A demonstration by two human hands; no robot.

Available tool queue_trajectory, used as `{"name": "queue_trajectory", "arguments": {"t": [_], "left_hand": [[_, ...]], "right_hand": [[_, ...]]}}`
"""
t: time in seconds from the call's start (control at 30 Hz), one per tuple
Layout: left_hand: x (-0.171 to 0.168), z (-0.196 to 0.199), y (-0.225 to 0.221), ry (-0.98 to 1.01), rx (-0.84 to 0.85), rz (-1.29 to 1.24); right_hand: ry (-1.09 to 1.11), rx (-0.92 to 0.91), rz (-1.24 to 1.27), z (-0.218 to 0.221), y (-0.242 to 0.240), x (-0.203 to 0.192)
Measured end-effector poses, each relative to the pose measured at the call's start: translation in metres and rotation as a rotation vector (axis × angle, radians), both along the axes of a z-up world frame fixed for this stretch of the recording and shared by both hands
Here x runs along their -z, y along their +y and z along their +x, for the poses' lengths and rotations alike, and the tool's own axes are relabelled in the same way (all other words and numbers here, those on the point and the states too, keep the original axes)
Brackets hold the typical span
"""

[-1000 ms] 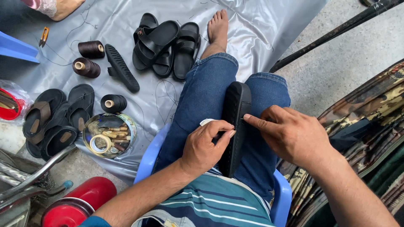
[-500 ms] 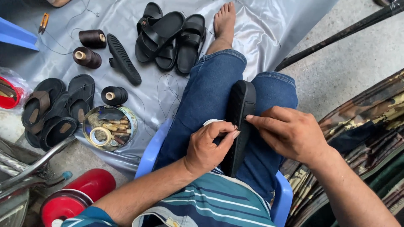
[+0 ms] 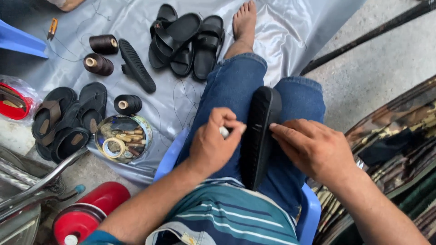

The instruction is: Hand-stitching the sole of a black sandal using a needle and thread at a shoe repair station.

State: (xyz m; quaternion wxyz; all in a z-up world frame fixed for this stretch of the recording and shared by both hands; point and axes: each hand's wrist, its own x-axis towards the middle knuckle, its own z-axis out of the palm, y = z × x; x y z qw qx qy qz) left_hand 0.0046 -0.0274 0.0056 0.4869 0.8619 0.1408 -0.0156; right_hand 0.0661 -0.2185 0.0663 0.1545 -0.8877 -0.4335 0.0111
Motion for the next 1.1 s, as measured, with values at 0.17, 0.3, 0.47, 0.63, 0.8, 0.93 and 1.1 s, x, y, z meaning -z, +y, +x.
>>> {"name": "queue_trajectory", "arguments": {"t": [0.17, 0.3, 0.47, 0.63, 0.8, 0.93, 1.1], "left_hand": [[-0.004, 0.009, 0.001, -0.118, 0.217, -0.004], [-0.015, 0.011, 0.001, -0.356, 0.375, 0.043], [-0.034, 0.023, 0.011, 0.077, 0.704, 0.155], [-0.039, 0.032, 0.016, 0.078, 0.751, 0.2], [-0.039, 0.031, 0.003, -0.068, 0.611, 0.102], [-0.029, 0.026, -0.008, -0.246, 0.528, 0.073], [-0.037, 0.027, -0.01, -0.178, 0.447, -0.077]], "right_hand": [[-0.014, -0.033, -0.004, 0.001, -0.004, 0.002], [0.003, -0.029, -0.02, -0.001, -0.008, 0.007], [-0.015, -0.03, -0.265, -0.002, -0.015, 0.009], [0.2, 0.124, -0.656, 0.015, -0.046, -0.028], [0.232, 0.154, -0.544, 0.008, -0.049, -0.034], [0.27, 0.157, -0.484, 0.003, -0.049, -0.033], [0.352, 0.132, -0.35, 0.005, -0.043, -0.025]]}}
